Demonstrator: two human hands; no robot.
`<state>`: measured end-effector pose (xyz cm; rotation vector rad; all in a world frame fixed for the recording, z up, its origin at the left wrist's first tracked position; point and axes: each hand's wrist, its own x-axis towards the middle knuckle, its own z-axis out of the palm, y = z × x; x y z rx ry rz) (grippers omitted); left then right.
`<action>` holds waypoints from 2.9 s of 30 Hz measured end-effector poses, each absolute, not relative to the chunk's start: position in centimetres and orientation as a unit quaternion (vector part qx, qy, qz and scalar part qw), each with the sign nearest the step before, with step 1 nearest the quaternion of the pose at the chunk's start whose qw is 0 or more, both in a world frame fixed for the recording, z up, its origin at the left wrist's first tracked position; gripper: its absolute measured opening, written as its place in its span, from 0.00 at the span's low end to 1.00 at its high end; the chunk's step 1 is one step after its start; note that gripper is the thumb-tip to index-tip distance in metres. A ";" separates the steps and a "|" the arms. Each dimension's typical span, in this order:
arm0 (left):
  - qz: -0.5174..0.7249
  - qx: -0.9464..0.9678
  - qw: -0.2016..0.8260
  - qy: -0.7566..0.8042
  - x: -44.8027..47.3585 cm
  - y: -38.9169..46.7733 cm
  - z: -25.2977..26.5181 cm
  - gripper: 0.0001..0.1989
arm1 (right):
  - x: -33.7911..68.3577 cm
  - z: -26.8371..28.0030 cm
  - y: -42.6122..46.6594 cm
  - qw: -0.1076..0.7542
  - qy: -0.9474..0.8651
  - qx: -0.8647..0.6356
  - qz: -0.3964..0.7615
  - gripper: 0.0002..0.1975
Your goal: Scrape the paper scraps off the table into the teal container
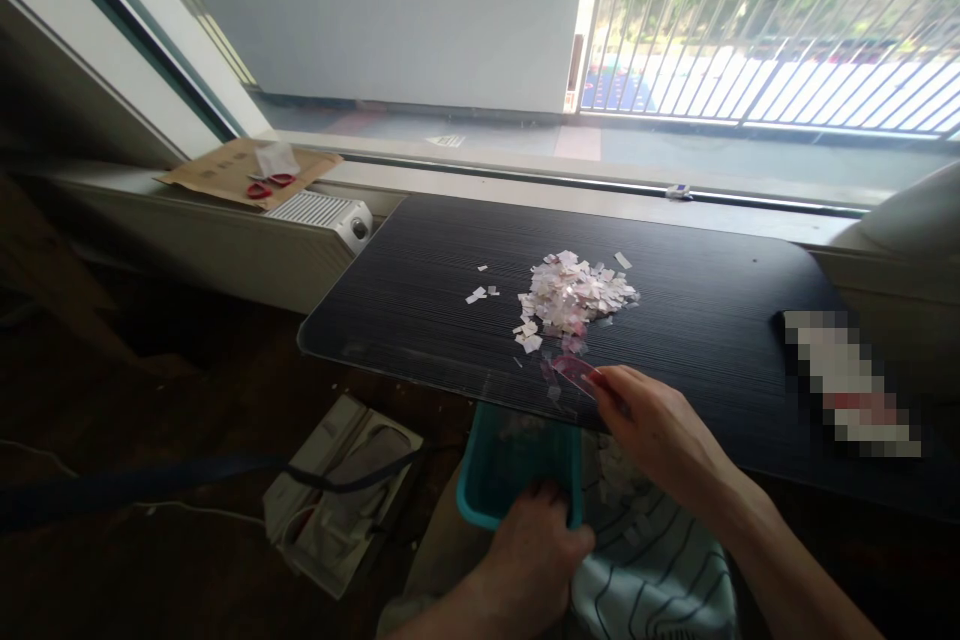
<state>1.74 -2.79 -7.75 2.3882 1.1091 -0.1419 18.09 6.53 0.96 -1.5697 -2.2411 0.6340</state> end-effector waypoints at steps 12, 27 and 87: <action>-0.044 0.881 0.238 0.407 1.8 -3.0 -8.2 0.04 | 18.8 0.9 4.8 0.159 -0.797 -0.531 0.241 0.12; -0.043 0.882 0.236 0.405 1.6 -3.1 -8.5 0.06 | 16.6 1.2 6.0 0.121 -0.815 -0.514 0.238 0.12; -0.096 0.862 0.266 0.421 2.4 -1.6 -8.1 0.09 | 18.7 -0.1 7.2 0.149 -0.795 -0.567 0.156 0.13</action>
